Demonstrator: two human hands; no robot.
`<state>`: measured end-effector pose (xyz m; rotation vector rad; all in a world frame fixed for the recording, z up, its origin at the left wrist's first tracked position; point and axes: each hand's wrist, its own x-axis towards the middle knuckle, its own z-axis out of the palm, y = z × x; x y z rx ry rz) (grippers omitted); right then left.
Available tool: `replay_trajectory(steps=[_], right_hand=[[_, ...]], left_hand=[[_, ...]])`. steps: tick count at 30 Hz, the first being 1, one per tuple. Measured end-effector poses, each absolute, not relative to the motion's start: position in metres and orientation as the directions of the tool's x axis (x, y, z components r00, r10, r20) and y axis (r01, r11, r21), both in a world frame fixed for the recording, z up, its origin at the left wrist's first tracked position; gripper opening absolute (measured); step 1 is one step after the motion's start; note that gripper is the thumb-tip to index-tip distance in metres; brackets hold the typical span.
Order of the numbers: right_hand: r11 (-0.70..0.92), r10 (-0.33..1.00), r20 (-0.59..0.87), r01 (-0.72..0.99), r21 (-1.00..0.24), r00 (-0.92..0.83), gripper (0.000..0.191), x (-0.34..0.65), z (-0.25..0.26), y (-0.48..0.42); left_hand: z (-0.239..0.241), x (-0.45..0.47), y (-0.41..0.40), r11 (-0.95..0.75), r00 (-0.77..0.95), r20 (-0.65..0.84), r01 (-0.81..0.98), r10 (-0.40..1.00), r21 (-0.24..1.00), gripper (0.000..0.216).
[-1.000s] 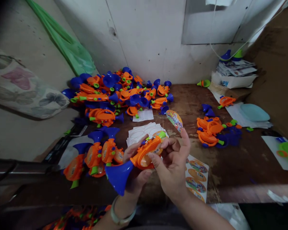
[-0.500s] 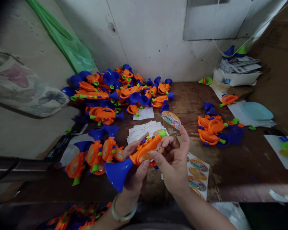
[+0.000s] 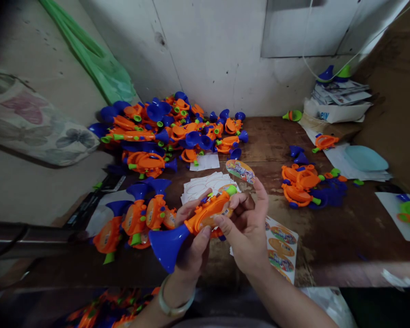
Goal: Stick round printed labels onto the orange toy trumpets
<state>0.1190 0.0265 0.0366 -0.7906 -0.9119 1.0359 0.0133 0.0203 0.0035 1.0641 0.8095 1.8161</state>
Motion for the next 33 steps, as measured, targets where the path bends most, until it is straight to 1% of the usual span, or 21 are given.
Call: replay_trajectory(steps=[7, 9, 11, 14, 16, 21, 25, 27, 30, 31, 33], right_hand=[[0.369, 0.923, 0.322, -0.247, -0.896, 0.211, 0.081, 0.12, 0.033, 0.028], [0.422, 0.896, 0.381, -0.172, -0.89, 0.23, 0.079, 0.119, 0.032, 0.03], [0.501, 0.847, 0.469, -0.082, -0.861, 0.249, 0.079, 0.118, 0.032, 0.032], [0.619, 0.751, 0.601, 0.028, -0.785, 0.274, 0.082, 0.117, 0.034, 0.035], [0.653, 0.715, 0.643, 0.065, -0.755, 0.274, 0.082, 0.117, 0.035, 0.037], [0.637, 0.732, 0.639, 0.094, -0.765, 0.238, 0.08, 0.117, 0.04, 0.039], [0.632, 0.746, 0.621, 0.039, -0.774, 0.24, 0.082, 0.119, 0.043, 0.035], [0.656, 0.736, 0.638, -0.006, -0.755, 0.227, 0.084, 0.12, 0.046, 0.033], [0.718, 0.682, 0.695, -0.026, -0.696, 0.229, 0.085, 0.12, 0.048, 0.031], [0.718, 0.678, 0.693, -0.015, -0.696, 0.245, 0.082, 0.12, 0.048, 0.032], [0.67, 0.712, 0.646, 0.01, -0.743, 0.276, 0.078, 0.119, 0.048, 0.033]], left_hand=[[-0.006, 0.014, 0.018, -0.383, -0.288, 0.284, -0.39, 0.915, 0.837, 0.039], [-0.008, 0.015, 0.017, -0.363, -0.3, 0.254, -0.4, 0.919, 0.842, 0.042], [-0.009, 0.016, 0.017, -0.348, -0.315, 0.232, -0.385, 0.92, 0.855, 0.043], [-0.007, 0.018, 0.016, -0.396, -0.329, 0.278, -0.38, 0.902, 0.836, 0.04], [-0.004, 0.018, 0.015, -0.451, -0.33, 0.335, -0.394, 0.883, 0.801, 0.037], [0.001, 0.014, 0.012, -0.526, -0.313, 0.435, -0.328, 0.844, 0.785, 0.037], [-0.001, 0.01, 0.01, -0.557, -0.314, 0.481, -0.23, 0.818, 0.798, 0.037], [-0.004, 0.01, 0.011, -0.518, -0.338, 0.429, -0.248, 0.838, 0.818, 0.036], [-0.007, 0.014, 0.012, -0.435, -0.381, 0.3, -0.343, 0.875, 0.833, 0.037], [-0.008, 0.015, 0.012, -0.419, -0.385, 0.275, -0.368, 0.881, 0.83, 0.037], [-0.008, 0.017, 0.01, -0.403, -0.362, 0.265, -0.388, 0.894, 0.829, 0.037]])
